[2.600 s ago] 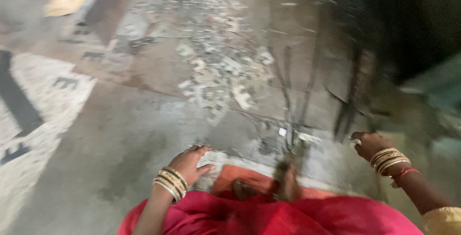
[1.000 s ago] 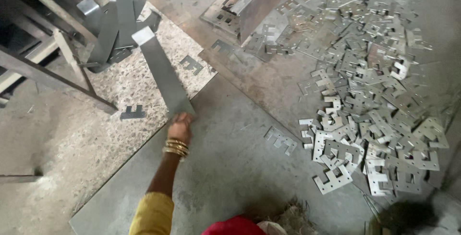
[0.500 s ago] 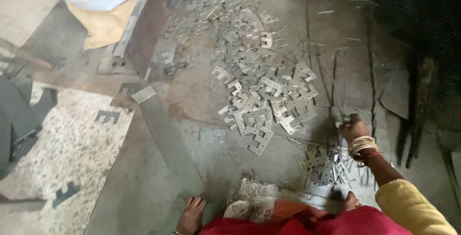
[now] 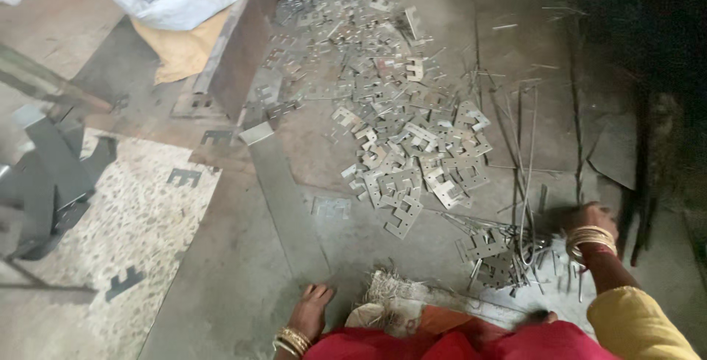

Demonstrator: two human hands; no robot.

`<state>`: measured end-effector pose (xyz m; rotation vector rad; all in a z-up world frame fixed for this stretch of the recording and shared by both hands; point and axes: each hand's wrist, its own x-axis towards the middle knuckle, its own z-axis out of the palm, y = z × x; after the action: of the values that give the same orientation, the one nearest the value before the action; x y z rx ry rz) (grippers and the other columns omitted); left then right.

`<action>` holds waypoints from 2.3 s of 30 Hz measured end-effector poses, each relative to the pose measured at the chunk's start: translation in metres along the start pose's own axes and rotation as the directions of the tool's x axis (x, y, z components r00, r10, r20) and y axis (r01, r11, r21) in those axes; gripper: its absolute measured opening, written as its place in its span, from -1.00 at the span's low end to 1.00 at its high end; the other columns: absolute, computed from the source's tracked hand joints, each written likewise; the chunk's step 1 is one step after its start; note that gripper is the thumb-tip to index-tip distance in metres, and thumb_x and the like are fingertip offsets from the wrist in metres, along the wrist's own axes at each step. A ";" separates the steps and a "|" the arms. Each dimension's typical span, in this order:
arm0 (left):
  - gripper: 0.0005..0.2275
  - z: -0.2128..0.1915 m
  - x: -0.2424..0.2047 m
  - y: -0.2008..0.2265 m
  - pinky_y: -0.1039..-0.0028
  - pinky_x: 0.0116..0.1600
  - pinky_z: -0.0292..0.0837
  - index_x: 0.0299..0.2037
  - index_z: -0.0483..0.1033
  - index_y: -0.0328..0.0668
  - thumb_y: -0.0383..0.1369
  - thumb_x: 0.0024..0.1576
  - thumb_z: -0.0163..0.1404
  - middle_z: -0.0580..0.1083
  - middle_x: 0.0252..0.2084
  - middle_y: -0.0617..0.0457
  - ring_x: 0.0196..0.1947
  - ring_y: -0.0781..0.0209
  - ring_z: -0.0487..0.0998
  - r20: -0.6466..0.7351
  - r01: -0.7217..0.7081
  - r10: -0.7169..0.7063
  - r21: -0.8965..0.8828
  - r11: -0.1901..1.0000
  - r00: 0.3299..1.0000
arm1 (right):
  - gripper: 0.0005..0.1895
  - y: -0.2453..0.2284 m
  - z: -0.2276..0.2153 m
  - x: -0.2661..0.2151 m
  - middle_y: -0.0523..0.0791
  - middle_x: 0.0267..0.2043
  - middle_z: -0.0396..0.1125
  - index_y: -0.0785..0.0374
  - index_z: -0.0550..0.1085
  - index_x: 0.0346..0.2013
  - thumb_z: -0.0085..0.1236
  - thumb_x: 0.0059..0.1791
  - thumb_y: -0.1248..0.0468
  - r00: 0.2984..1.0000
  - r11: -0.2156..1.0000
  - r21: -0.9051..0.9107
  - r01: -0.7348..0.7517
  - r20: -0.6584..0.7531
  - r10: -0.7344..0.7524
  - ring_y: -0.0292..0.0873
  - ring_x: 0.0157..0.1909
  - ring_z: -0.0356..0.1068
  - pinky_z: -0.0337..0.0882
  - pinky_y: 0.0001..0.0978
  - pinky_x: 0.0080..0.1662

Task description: The person sits on the floor and sorts small metal brackets from a large pile. They pick up brackets one by one, inspect them, and place them into neat stacks on a nearby metal sheet. The person occasionally uses a metal rod to move the pile of brackets.

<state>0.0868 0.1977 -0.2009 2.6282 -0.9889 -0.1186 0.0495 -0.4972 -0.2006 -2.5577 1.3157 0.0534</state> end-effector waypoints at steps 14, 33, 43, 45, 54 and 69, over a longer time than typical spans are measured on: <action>-0.69 -0.043 0.019 0.095 0.15 0.15 0.38 -0.15 0.50 -0.16 -0.49 -0.13 0.18 0.44 -0.07 -0.03 0.05 -0.12 0.43 -0.102 0.340 -0.343 -0.049 0.939 0.934 | -0.51 0.014 -0.043 -0.043 0.26 -0.05 0.51 0.53 0.57 -0.06 0.18 0.06 0.06 0.927 0.710 0.597 -0.374 0.261 0.268 0.17 -0.19 0.49 0.43 0.00 -0.17; -0.56 -0.036 0.046 0.081 0.05 0.21 0.32 -0.07 0.55 -0.07 0.10 0.13 0.01 0.45 0.09 -0.09 0.16 -0.10 0.40 -0.023 0.592 -0.592 0.037 0.805 0.806 | -0.54 -0.148 -0.006 -0.036 0.26 -0.42 0.48 0.05 0.54 0.24 0.00 0.05 0.26 0.858 0.738 0.443 0.509 -0.198 -0.474 0.13 -0.24 0.55 0.52 0.01 -0.09; -0.69 -0.027 0.045 0.083 0.06 -0.03 0.49 -0.03 0.57 0.09 -0.01 0.21 -0.08 0.41 0.07 -0.17 -0.03 -0.11 0.53 0.102 0.652 -0.645 -0.068 0.755 0.758 | -0.50 -0.304 -0.032 -0.064 0.25 -0.18 0.49 -0.13 0.49 0.24 0.00 0.00 0.27 0.765 0.723 0.345 0.599 0.020 -0.644 0.23 -0.17 0.53 0.50 0.07 -0.03; -0.71 -0.013 0.040 0.082 0.08 -0.02 0.49 -0.09 0.59 0.02 -0.05 0.21 -0.07 0.48 -0.01 -0.12 -0.05 -0.10 0.54 -0.031 0.642 -0.644 -0.060 0.764 0.764 | -0.53 -0.329 -0.039 -0.065 0.24 -0.08 0.48 -0.05 0.53 0.19 0.03 -0.02 0.28 0.769 0.704 0.380 0.600 -0.031 -0.639 0.25 -0.07 0.49 0.49 0.06 0.01; -0.66 0.018 0.039 0.064 -0.05 0.00 0.41 -0.15 0.55 -0.20 -0.06 0.16 0.00 0.49 -0.11 -0.14 -0.01 -0.16 0.47 -0.127 0.639 -0.631 0.033 0.768 0.765 | -0.64 -0.446 -0.058 -0.031 0.22 0.04 0.45 0.36 0.57 0.04 0.07 0.03 0.23 0.776 0.779 0.077 0.622 0.073 -0.627 0.25 0.10 0.46 0.47 0.00 0.14; -0.40 -0.024 0.033 0.094 0.03 0.25 0.30 -0.05 0.48 -0.21 0.15 -0.04 0.21 0.44 0.10 -0.15 0.15 -0.18 0.41 -0.123 0.593 -0.608 -0.138 0.793 0.784 | -0.52 -0.129 -0.091 -0.075 0.07 -0.31 0.60 -0.13 0.44 0.32 0.00 0.10 0.27 0.859 0.880 0.118 0.461 0.188 -0.476 -0.06 -0.57 0.47 0.48 -0.25 -0.51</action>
<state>0.0577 0.1167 -0.1454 2.7108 -0.0513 -0.0916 0.1012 -0.3887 -0.0739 -2.6493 0.5819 0.1766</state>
